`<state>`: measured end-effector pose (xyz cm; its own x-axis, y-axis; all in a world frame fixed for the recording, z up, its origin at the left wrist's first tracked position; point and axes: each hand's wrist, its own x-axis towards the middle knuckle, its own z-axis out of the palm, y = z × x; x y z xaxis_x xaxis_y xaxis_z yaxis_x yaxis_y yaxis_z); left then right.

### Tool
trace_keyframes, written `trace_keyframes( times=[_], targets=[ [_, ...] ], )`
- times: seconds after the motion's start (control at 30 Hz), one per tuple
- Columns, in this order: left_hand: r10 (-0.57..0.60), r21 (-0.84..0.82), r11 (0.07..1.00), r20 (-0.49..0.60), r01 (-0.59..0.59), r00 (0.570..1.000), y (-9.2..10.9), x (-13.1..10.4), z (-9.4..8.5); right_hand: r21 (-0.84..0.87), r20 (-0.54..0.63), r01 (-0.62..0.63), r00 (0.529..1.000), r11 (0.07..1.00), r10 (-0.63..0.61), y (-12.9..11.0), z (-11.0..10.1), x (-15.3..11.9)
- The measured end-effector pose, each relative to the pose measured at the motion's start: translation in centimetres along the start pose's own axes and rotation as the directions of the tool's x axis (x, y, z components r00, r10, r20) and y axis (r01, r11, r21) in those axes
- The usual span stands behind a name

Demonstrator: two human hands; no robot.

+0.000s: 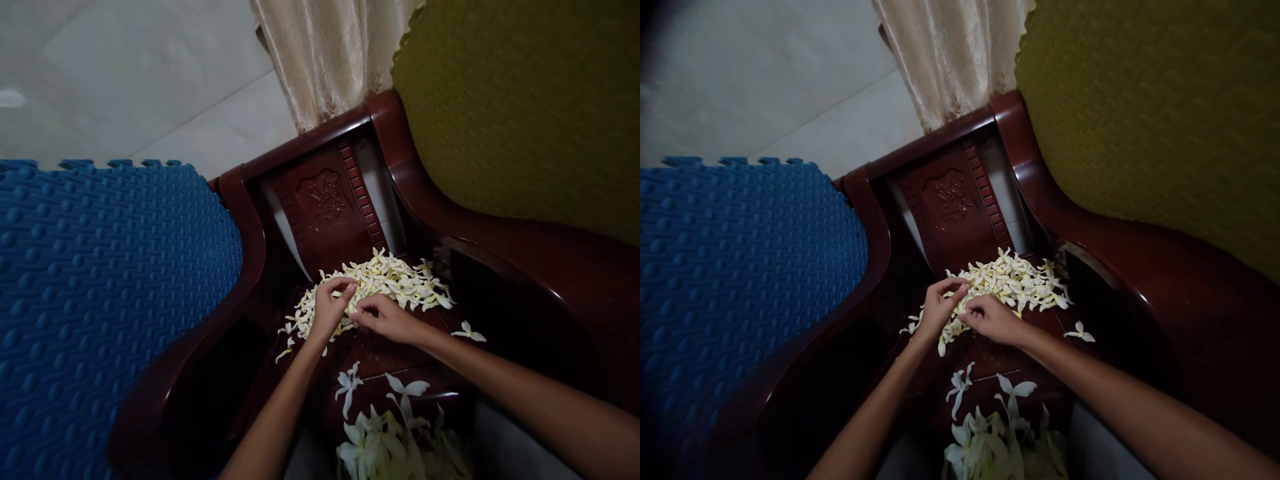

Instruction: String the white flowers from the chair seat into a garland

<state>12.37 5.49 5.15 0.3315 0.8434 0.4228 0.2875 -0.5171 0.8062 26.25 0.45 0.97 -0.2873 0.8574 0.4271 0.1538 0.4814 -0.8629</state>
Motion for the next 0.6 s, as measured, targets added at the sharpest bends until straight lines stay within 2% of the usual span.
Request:
trace_keyframes(
  times=[0.1,0.2,0.3,0.37,0.43,0.5,0.53,0.6],
  targets=[
    [-0.048,0.024,0.999,0.012,0.048,0.999,-0.6,-0.5,0.0,-0.237,-0.021,0.104,0.993,0.966,-0.112,-0.5,0.8,-0.7],
    [-0.079,0.079,0.994,-0.041,0.082,0.996,-1.4,-1.3,0.5,-0.448,0.074,0.219,0.975,0.867,-0.208,-0.8,0.9,-1.5],
    [-0.075,0.128,0.988,-0.119,0.091,0.99,-1.7,-1.6,1.0,-0.554,0.211,0.324,0.946,0.767,-0.248,-1.1,0.5,-1.7],
    [-0.041,0.151,0.986,-0.174,0.068,0.984,-1.4,-1.2,1.0,-0.56,0.175,0.29,0.957,0.776,-0.232,-1.1,0.1,-1.4],
    [0.008,0.165,0.986,-0.221,0.029,0.975,-0.8,-0.6,0.9,-0.456,0.03,0.157,0.987,0.876,-0.161,-0.9,-0.3,-0.8],
    [0.051,0.169,0.986,-0.249,-0.009,0.967,-0.2,-0.1,0.6,-0.209,-0.073,0.011,0.997,0.978,-0.026,-0.3,-0.6,-0.3],
    [0.068,0.163,0.986,-0.256,-0.026,0.964,0.0,0.0,0.4,-0.07,-0.068,-0.046,0.997,0.996,0.041,0.0,-0.7,-0.1],
    [0.109,0.168,0.983,-0.241,-0.069,0.964,0.3,0.0,0.1,0.147,-0.033,-0.15,0.987,0.978,0.156,0.7,-0.7,0.1]
  ],
)
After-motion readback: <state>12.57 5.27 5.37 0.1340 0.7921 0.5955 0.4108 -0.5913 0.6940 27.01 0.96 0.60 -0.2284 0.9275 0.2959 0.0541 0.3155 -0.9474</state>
